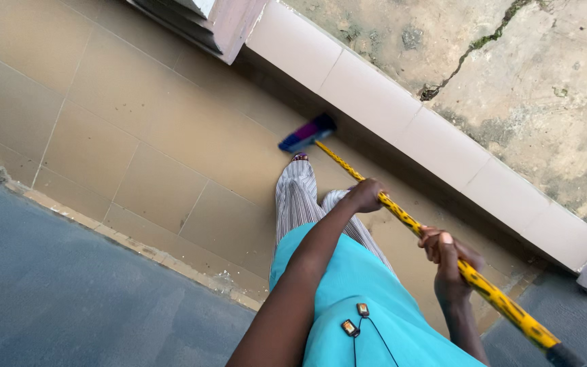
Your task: The person sweeps a tiled floor using a broom, pushing debris along the length of a balcony and around a pillar.
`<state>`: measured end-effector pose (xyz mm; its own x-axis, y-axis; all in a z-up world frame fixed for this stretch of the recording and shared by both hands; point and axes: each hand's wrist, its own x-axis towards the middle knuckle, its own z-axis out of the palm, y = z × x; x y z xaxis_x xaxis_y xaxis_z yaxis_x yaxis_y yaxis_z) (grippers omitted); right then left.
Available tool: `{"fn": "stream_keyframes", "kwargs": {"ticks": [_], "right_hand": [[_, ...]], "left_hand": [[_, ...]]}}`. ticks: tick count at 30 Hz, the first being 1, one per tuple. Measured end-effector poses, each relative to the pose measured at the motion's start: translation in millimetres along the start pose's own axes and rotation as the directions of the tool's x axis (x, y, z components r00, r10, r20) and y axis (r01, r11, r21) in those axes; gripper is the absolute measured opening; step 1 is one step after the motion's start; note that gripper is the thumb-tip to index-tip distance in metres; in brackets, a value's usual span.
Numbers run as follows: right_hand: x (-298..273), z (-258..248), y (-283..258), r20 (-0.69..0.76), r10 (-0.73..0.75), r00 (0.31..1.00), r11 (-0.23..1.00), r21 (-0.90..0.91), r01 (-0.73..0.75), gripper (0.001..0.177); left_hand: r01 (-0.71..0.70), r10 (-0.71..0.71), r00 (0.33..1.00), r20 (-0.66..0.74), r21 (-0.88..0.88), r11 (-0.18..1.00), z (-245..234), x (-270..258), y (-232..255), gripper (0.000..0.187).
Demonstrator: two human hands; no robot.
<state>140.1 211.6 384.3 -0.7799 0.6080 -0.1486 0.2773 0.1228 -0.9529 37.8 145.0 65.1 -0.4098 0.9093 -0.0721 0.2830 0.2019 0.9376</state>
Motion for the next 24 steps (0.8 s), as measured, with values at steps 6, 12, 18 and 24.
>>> {"fn": "stream_keyframes", "kwargs": {"ticks": [6, 12, 18, 24], "right_hand": [[23, -40, -30, 0.005, -0.029, 1.000, 0.992, 0.120, 0.028, 0.040], [33, -127, -23, 0.063, -0.207, 0.976, 0.876, 0.456, 0.156, 0.048], [79, -162, -10, -0.017, -0.395, 0.918, 0.791, 0.502, 0.350, 0.044], [138, -68, -2, -0.104, -0.469, 0.877, 0.698, 0.566, 0.440, 0.042]], "left_hand": [[0.200, -0.206, 0.952, 0.224, 0.050, 0.978, -74, 23, 88, 0.020], [-0.034, 0.083, 0.956, -0.280, 0.177, 0.984, -146, -7, 188, 0.028], [-0.106, 0.223, 0.854, -0.470, 0.261, 0.959, -175, 40, 204, 0.023], [0.121, -0.007, 0.883, -0.469, 0.213, 0.970, -195, 131, 74, 0.019]]}}
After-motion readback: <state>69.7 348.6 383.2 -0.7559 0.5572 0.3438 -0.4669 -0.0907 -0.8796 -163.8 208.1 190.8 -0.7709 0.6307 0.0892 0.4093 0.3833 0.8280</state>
